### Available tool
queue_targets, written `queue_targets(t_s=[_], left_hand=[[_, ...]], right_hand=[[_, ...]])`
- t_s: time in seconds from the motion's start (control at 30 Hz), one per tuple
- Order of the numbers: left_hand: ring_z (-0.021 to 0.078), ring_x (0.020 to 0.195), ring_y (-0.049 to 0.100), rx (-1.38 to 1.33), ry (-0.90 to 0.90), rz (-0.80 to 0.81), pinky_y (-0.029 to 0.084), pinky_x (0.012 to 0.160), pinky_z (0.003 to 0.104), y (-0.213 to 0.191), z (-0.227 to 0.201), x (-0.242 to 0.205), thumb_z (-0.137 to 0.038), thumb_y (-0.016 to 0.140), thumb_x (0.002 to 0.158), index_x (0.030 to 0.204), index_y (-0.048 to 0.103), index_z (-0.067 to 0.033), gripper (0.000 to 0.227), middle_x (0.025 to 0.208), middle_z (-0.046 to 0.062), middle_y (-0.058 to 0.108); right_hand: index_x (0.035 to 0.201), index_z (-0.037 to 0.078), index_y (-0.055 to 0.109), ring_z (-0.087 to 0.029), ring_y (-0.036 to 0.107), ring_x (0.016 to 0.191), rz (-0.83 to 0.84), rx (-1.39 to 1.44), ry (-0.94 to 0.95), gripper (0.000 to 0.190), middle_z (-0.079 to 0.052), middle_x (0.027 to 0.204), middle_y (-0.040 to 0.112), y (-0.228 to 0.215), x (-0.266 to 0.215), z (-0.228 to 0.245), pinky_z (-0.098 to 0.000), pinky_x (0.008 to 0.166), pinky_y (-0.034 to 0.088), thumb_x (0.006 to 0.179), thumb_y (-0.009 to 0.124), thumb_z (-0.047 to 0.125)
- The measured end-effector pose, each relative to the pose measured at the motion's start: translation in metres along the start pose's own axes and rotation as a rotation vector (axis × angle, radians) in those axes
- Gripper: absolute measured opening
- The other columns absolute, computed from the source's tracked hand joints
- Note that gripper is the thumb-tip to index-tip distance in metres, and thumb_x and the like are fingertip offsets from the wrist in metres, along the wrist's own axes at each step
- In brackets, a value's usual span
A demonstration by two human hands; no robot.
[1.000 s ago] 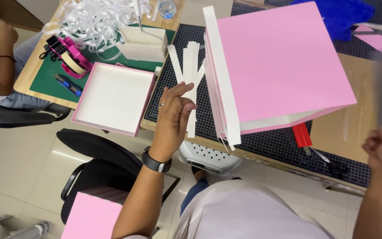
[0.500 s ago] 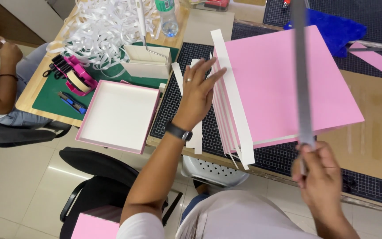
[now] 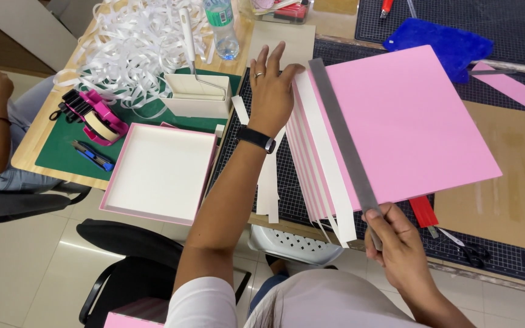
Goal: The person applies white adhesive strips to a pink box, smoothing them down with a red squeegee and using a roller to apply glue to the back of the strips.
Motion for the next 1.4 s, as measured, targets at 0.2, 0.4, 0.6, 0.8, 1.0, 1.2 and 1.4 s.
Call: queue_targets(t_s=[0.2, 0.4, 0.6, 0.8, 1.0, 1.2, 1.4], left_hand=[[0.0426, 0.156, 0.027, -0.132, 0.140, 0.009, 0.015, 0.131, 0.066, -0.019, -0.025, -0.022, 0.014, 0.055, 0.099, 0.142, 0.063, -0.0335, 0.065, 0.164, 0.009, 0.038], [0.0405, 0.159, 0.026, -0.036, 0.241, 0.036, 0.015, 0.132, 0.066, -0.020, -0.038, -0.046, 0.010, 0.049, 0.110, 0.150, 0.050, -0.0424, 0.066, 0.166, 0.005, 0.040], [0.0412, 0.158, 0.027, -0.028, 0.221, 0.051, 0.015, 0.131, 0.065, -0.017, -0.035, -0.047, 0.016, 0.056, 0.103, 0.150, 0.049, -0.0429, 0.075, 0.165, 0.008, 0.042], [0.0415, 0.158, 0.026, -0.031, 0.205, 0.066, 0.014, 0.131, 0.066, -0.018, -0.035, -0.047, 0.025, 0.055, 0.092, 0.151, 0.049, -0.0403, 0.089, 0.164, 0.008, 0.043], [0.0413, 0.156, 0.028, -0.037, 0.186, 0.066, 0.014, 0.130, 0.065, -0.019, -0.032, -0.046, 0.023, 0.054, 0.093, 0.151, 0.050, -0.0398, 0.085, 0.161, 0.009, 0.046], [0.0401, 0.156, 0.027, -0.042, 0.173, 0.075, 0.014, 0.129, 0.066, -0.019, -0.032, -0.046, 0.018, 0.054, 0.097, 0.151, 0.051, -0.0408, 0.079, 0.162, 0.007, 0.045], [0.0395, 0.156, 0.027, -0.030, 0.171, 0.071, 0.015, 0.129, 0.066, -0.020, -0.032, -0.045, 0.019, 0.057, 0.097, 0.150, 0.052, -0.0406, 0.080, 0.162, 0.006, 0.045]], right_hand=[[0.092, 0.006, 0.059, -0.012, 0.042, 0.036, -0.043, -0.013, 0.048, 0.017, -0.009, 0.046, 0.050, 0.006, -0.002, 0.008, -0.0258, 0.031, 0.023, 0.105, 0.055, 0.016], [0.094, 0.005, 0.061, -0.013, 0.050, 0.045, -0.055, 0.059, 0.092, 0.014, -0.010, 0.083, 0.065, 0.004, -0.002, 0.007, -0.0253, 0.034, 0.021, 0.104, 0.057, 0.014], [0.100, 0.001, 0.066, -0.017, 0.052, 0.046, 0.011, 0.106, 0.080, 0.019, -0.015, 0.060, 0.062, 0.002, -0.002, 0.007, -0.0278, 0.034, 0.030, 0.102, 0.059, 0.018], [0.090, 0.005, 0.066, -0.019, 0.054, 0.052, -0.120, 0.085, 0.199, 0.011, -0.018, 0.099, 0.076, -0.001, 0.000, 0.005, -0.0259, 0.034, 0.032, 0.097, 0.066, 0.013], [0.093, 0.002, 0.070, -0.023, 0.058, 0.052, -0.148, 0.058, 0.266, 0.012, -0.019, 0.102, 0.076, -0.003, 0.000, 0.006, -0.0251, 0.035, 0.035, 0.096, 0.069, 0.014], [0.095, 0.003, 0.074, -0.023, 0.066, 0.053, -0.096, 0.112, 0.230, 0.010, -0.009, 0.083, 0.067, -0.006, 0.001, -0.004, -0.0236, 0.031, 0.037, 0.096, 0.070, 0.012], [0.098, 0.002, 0.076, -0.022, 0.065, 0.053, -0.108, 0.123, 0.238, 0.013, -0.009, 0.077, 0.065, -0.004, 0.001, -0.004, -0.0236, 0.030, 0.036, 0.095, 0.071, 0.013]])
Point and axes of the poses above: each hand's wrist, its own x-axis towards the middle knuckle, its own y-axis out of the palm, z = x × y, the point moved 7 cm from there along x, towards the middle knuckle
